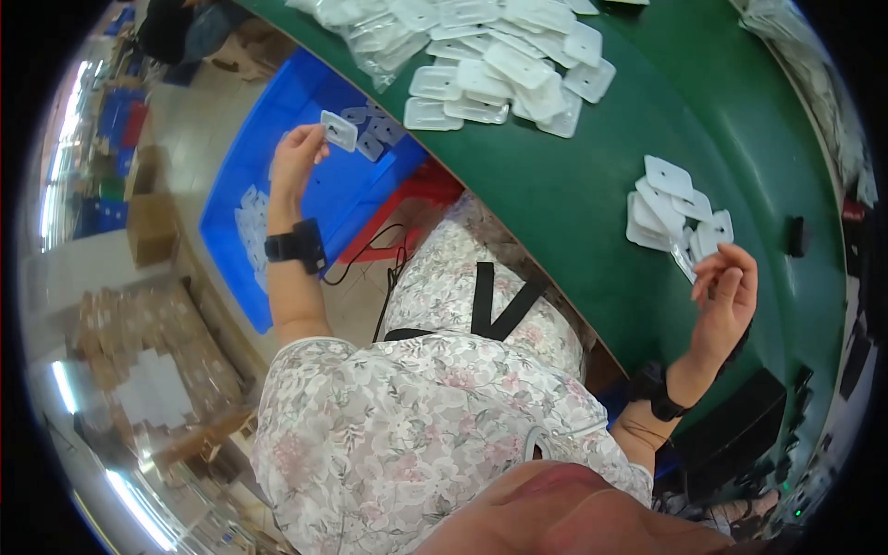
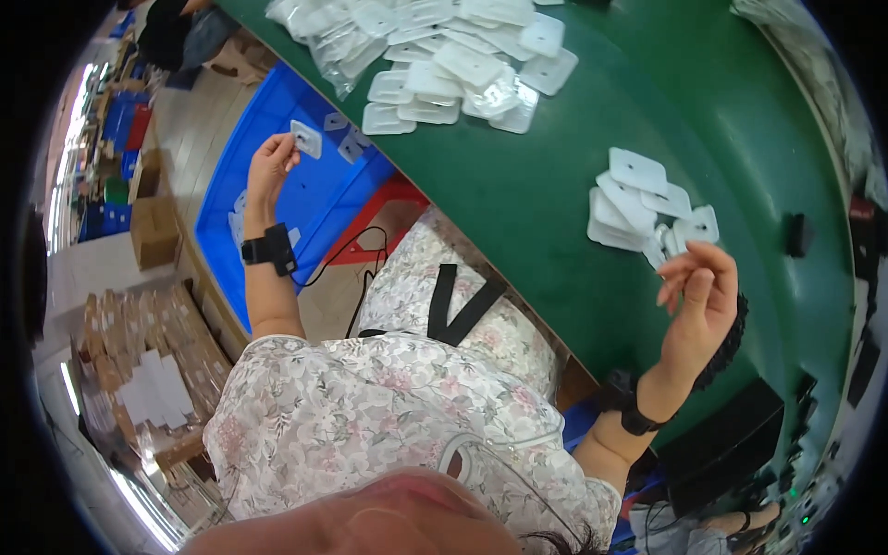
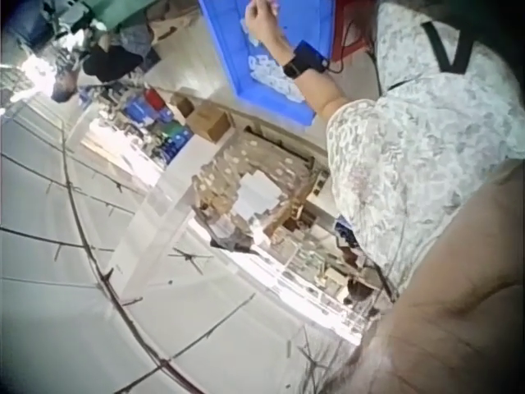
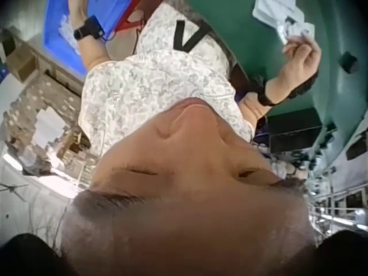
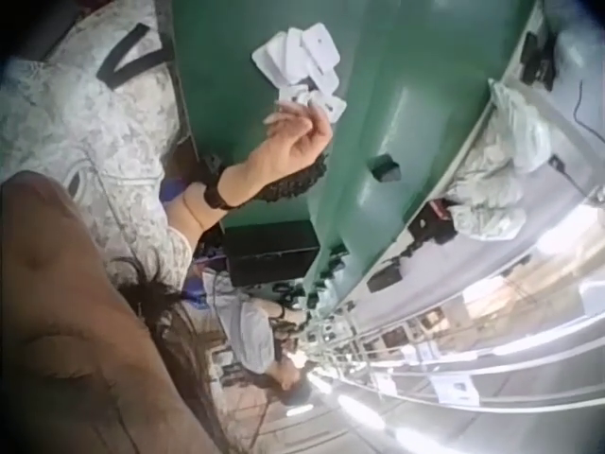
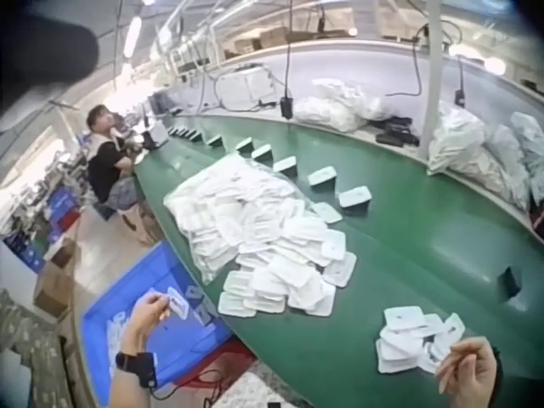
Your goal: Assembling small electronic components into plastic housings on a production line.
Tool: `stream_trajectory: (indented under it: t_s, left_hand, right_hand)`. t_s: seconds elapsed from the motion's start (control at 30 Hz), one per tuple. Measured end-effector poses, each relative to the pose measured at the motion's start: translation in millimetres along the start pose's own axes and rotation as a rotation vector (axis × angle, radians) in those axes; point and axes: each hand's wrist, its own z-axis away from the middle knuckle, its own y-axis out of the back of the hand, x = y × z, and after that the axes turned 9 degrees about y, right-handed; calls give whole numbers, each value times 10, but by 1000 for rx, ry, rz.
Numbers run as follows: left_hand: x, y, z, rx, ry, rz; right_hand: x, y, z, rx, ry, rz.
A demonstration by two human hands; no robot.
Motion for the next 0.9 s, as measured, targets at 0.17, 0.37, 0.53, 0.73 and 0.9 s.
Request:
stream_trajectory:
  t_s: [0.17, 0.37, 0.53, 0.73, 0.9]
  left_hand:
    - [-824, 211, -558, 317, 219, -68]
    - [-1174, 19, -1030, 295, 366, -273]
    - [-1176, 43, -1240, 108, 470, -746]
    - [-1108, 241, -1113, 720, -66, -860]
    - [612, -1072, 114, 496, -725, -770]
  right_hand:
    - [-7, -61, -13, 48, 18, -17]
    - [24, 53, -22, 38, -10, 22]
    - [-56, 5, 37, 85, 8, 26]
    - [-106, 61, 58, 109, 42, 42]
    - [-157, 191, 109, 202, 36, 102]
